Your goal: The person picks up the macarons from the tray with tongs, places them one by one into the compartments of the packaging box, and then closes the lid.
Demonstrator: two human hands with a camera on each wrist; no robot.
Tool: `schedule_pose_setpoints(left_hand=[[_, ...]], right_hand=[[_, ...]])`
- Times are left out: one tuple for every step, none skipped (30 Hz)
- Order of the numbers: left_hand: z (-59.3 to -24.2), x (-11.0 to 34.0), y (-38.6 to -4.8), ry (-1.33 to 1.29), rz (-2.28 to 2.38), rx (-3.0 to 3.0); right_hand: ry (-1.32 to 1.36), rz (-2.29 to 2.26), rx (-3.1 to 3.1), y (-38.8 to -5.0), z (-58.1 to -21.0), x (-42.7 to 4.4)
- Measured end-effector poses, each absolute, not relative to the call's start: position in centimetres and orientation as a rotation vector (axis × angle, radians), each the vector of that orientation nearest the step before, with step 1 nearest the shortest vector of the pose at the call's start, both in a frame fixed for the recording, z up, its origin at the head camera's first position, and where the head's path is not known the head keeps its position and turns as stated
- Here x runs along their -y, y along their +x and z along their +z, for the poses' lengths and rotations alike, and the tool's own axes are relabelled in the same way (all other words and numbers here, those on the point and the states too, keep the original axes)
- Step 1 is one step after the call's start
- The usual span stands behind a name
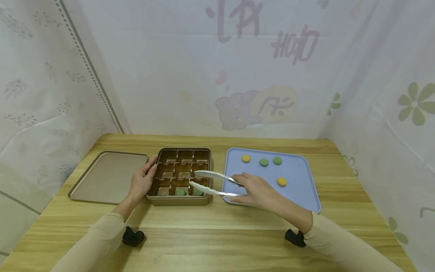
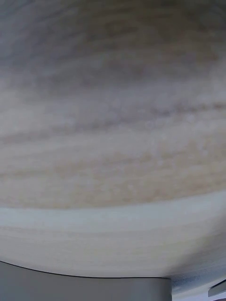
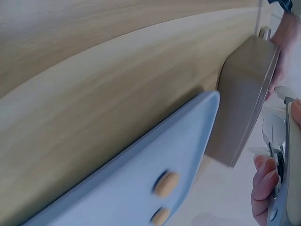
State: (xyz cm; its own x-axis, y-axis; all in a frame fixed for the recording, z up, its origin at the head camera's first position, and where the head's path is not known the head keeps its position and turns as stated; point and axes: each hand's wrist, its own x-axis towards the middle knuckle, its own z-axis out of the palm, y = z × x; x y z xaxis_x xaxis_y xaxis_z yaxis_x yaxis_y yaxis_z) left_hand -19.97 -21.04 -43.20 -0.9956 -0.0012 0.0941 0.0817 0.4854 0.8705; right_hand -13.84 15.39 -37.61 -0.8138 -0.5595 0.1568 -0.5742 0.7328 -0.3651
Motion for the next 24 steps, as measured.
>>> schedule_pose_setpoints(left_hand=[[-43.2, 21.1, -20.0, -0.073, -1.552, 2.635], [-43.3, 21.1, -20.0, -0.076, -1.554, 2.634], [-43.3, 21.1, -20.0, -0.077, -1.554, 2.634], [-43.3, 21.1, -20.0, -0.076, -1.555, 2.634], [-43.3, 21.1, -20.0, -0.073, -1.553, 2.634], [-43.3, 21.2, -20.0, -0.070, -1.551, 2.637], [-43.4, 21.1, -20.0, -0.067, -1.549, 2.637], [-43.3, 21.1, -20.0, -0.065, -1.548, 2.638], [-43.3, 21.1, -20.1, -0.063, -1.546, 2.640], [-43.3, 21.1, -20.1, -0.064, -1.546, 2.639], [-43.3, 21.1, -20.1, -0.062, -1.547, 2.639], [-43.3, 21.1, -20.1, -0.061, -1.550, 2.638], [-43.3, 21.1, -20.1, -0.064, -1.550, 2.637], [-43.2, 21.0, -20.1, -0.067, -1.550, 2.637], [-43.2, 21.0, -20.1, -0.068, -1.547, 2.639], [-43.2, 21.0, -20.1, -0.066, -1.548, 2.640], [-43.2, 21.0, -20.1, -0.060, -1.544, 2.644], [-43.2, 21.0, -20.1, -0.057, -1.544, 2.646], [-43.2, 21.0, -20.1, -0.056, -1.544, 2.648], [-43.3, 21.0, -20.1, -0.052, -1.545, 2.650], [-43.3, 21.0, -20.1, -0.048, -1.548, 2.650], [-43.3, 21.1, -20.1, -0.044, -1.552, 2.650], [-43.3, 21.1, -20.1, -0.040, -1.552, 2.650], [-43.4, 21.1, -20.1, -0.038, -1.554, 2.647]], right_hand=[[0.932, 0.639, 2.888, -13.8, -37.7, -15.9], [0.918, 0.643, 2.880, -13.7, -37.7, -16.4], [0.910, 0.646, 2.871, -13.7, -37.7, -16.9], [0.899, 0.648, 2.862, -13.7, -37.8, -17.5], [0.879, 0.656, 2.856, -13.6, -37.8, -18.1], [0.858, 0.662, 2.850, -13.6, -37.9, -18.7], [0.837, 0.665, 2.844, -13.6, -38.0, -19.3], [0.814, 0.666, 2.838, -13.6, -38.0, -19.9], [0.792, 0.665, 2.835, -13.5, -38.2, -20.5], [0.763, 0.673, 2.834, -13.5, -38.3, -21.1], [0.736, 0.677, 2.835, -13.5, -38.4, -21.7], [0.712, 0.676, 2.832, -13.5, -38.6, -22.3], [0.688, 0.676, 2.832, -13.4, -38.7, -22.9], [0.664, 0.675, 2.834, -13.4, -38.9, -23.5], [0.640, 0.673, 2.833, -13.3, -39.0, -24.1], [0.621, 0.671, 2.829, -13.3, -39.2, -24.7], [0.605, 0.660, 2.824, -13.3, -39.4, -25.3], [0.589, 0.660, 2.821, -13.2, -39.5, -25.9], [0.574, 0.663, 2.823, -13.2, -39.6, -26.5], [0.563, 0.661, 2.823, -13.2, -39.7, -27.1], [0.548, 0.659, 2.826, -13.2, -39.8, -27.7], [0.530, 0.658, 2.835, -13.2, -39.8, -28.2], [0.511, 0.660, 2.844, -13.2, -39.9, -28.8], [0.491, 0.663, 2.855, -13.2, -39.9, -29.3]])
